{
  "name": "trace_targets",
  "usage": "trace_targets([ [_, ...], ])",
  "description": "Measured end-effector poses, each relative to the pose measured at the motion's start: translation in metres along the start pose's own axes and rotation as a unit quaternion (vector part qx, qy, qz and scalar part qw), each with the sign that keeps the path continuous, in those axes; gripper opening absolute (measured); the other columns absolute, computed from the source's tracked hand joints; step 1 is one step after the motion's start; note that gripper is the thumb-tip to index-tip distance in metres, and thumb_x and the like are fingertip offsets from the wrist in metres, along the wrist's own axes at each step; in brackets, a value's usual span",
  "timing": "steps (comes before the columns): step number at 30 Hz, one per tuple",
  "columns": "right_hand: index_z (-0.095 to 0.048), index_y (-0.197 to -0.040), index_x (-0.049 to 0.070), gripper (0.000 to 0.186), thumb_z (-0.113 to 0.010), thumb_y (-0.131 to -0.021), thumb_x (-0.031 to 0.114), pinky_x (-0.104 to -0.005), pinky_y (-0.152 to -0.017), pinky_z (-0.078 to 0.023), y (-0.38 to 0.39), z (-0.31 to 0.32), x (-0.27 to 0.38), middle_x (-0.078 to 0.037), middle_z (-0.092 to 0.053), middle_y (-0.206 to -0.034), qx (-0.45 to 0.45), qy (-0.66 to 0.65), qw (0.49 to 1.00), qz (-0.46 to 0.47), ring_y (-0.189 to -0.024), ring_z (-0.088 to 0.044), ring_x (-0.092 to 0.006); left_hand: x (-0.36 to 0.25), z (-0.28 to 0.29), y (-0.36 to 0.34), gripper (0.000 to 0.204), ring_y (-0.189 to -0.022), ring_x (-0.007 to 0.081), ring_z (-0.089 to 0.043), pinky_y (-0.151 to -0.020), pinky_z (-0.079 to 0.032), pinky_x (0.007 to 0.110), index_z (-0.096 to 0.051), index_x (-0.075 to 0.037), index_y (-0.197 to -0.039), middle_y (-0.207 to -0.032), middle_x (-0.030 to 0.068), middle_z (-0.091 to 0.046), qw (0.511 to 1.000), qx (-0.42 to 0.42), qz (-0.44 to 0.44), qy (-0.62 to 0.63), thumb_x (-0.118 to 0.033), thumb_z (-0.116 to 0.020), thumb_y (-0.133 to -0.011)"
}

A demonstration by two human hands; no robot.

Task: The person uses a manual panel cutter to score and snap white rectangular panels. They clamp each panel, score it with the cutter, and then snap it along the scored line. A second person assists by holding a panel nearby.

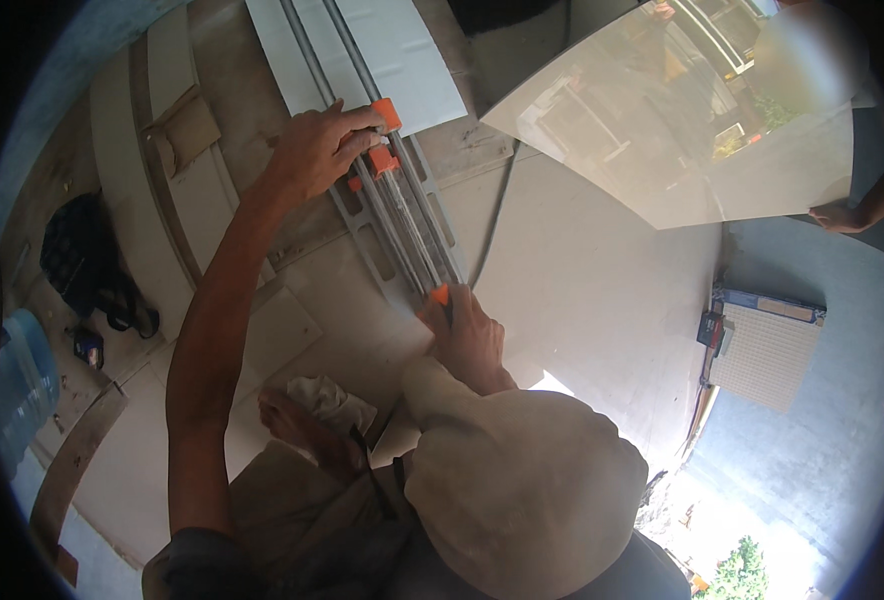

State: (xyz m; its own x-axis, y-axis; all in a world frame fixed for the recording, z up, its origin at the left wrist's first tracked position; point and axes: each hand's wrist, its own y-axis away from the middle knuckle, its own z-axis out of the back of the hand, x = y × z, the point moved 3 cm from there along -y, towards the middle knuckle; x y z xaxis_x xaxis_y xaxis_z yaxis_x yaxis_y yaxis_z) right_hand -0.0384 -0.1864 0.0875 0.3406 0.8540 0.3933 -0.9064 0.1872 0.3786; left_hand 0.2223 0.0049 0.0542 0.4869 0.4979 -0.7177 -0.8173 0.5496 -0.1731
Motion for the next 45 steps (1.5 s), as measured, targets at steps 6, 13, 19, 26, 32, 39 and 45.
trace_targets([
  [6,-0.062,-0.119,0.014,0.029,-0.072,-0.098,0.032,-0.047,-0.068,-0.06,0.0,-0.001,-0.001,-0.01,-0.059,-0.117,0.032,0.058,0.998,-0.022,-0.091,-0.072,-0.0298,0.001,0.0,0.0,0.018,-0.066,0.0278,-0.067,-0.075,-0.056,0.044,-0.073,-0.015,-0.116,-0.071,0.0087,-0.07,1.0,-0.004,0.002,0.0,-0.024,-0.063,-0.104],
  [13,-0.063,-0.12,0.011,0.03,-0.072,-0.098,0.029,-0.045,-0.062,-0.059,-0.002,-0.001,0.005,-0.012,-0.055,-0.11,0.023,0.12,0.992,0.039,-0.075,-0.07,-0.0289,0.002,-0.002,-0.001,0.016,-0.065,0.0279,-0.066,-0.069,-0.054,0.042,-0.071,-0.015,-0.115,-0.078,0.0095,-0.072,0.999,-0.023,-0.006,-0.026,-0.025,-0.063,-0.105],
  [19,-0.05,-0.106,0.003,0.038,-0.051,-0.11,0.04,-0.0559,-0.067,-0.054,-0.005,0.003,-0.001,-0.027,-0.071,-0.08,0.017,0.013,0.999,0.026,-0.076,-0.071,-0.0497,0.002,-0.003,0.0,0.016,-0.064,0.0275,-0.065,-0.069,-0.054,0.043,-0.07,-0.015,-0.114,-0.077,0.0079,-0.07,0.999,-0.03,-0.021,-0.028,-0.025,-0.062,-0.105],
  [26,-0.051,-0.103,0.002,0.036,-0.05,-0.111,0.038,-0.0559,-0.066,-0.053,-0.009,-0.005,-0.019,-0.028,-0.071,-0.08,0.025,-0.015,0.999,0.027,-0.075,-0.07,-0.0512,0.004,-0.007,-0.002,0.015,-0.065,0.0266,-0.064,-0.074,-0.055,0.041,-0.069,-0.015,-0.114,-0.077,0.0072,-0.069,0.999,-0.016,-0.017,-0.038,-0.024,-0.06,-0.106],
  [32,-0.057,-0.12,0.007,0.028,-0.06,-0.104,0.029,-0.0477,-0.064,-0.058,-0.004,-0.009,-0.012,-0.016,-0.063,-0.098,0.015,0.025,0.997,0.066,-0.074,-0.071,-0.0377,0.011,-0.007,0.011,0.018,-0.089,0.0256,-0.075,-0.09,-0.058,0.039,-0.068,-0.01,-0.12,-0.108,0.0088,-0.075,0.996,-0.049,-0.005,0.071,-0.019,-0.062,-0.105],
  [39,-0.059,-0.114,0.009,0.038,-0.047,-0.11,0.044,-0.0502,-0.076,-0.054,-0.006,-0.005,-0.004,-0.018,-0.072,-0.093,-0.008,0.044,0.998,-0.035,-0.084,-0.072,-0.0408,0.024,-0.019,0.064,0.029,-0.112,0.033,-0.066,-0.094,-0.055,0.045,-0.064,-0.006,-0.127,-0.118,0.0155,-0.07,0.917,-0.36,0.165,0.044,-0.012,-0.066,-0.098],
  [45,-0.058,-0.1,0.008,0.035,-0.05,-0.11,0.041,-0.0534,-0.065,-0.051,-0.009,-0.006,0.017,-0.021,-0.069,-0.076,-0.009,0.097,0.993,-0.065,-0.072,-0.07,-0.0449,0.045,-0.046,0.077,0.035,-0.096,0.0319,-0.073,-0.085,-0.056,0.044,-0.064,-0.001,-0.128,-0.108,0.0181,-0.074,0.869,-0.331,0.337,0.145,-0.019,-0.069,-0.098],
])
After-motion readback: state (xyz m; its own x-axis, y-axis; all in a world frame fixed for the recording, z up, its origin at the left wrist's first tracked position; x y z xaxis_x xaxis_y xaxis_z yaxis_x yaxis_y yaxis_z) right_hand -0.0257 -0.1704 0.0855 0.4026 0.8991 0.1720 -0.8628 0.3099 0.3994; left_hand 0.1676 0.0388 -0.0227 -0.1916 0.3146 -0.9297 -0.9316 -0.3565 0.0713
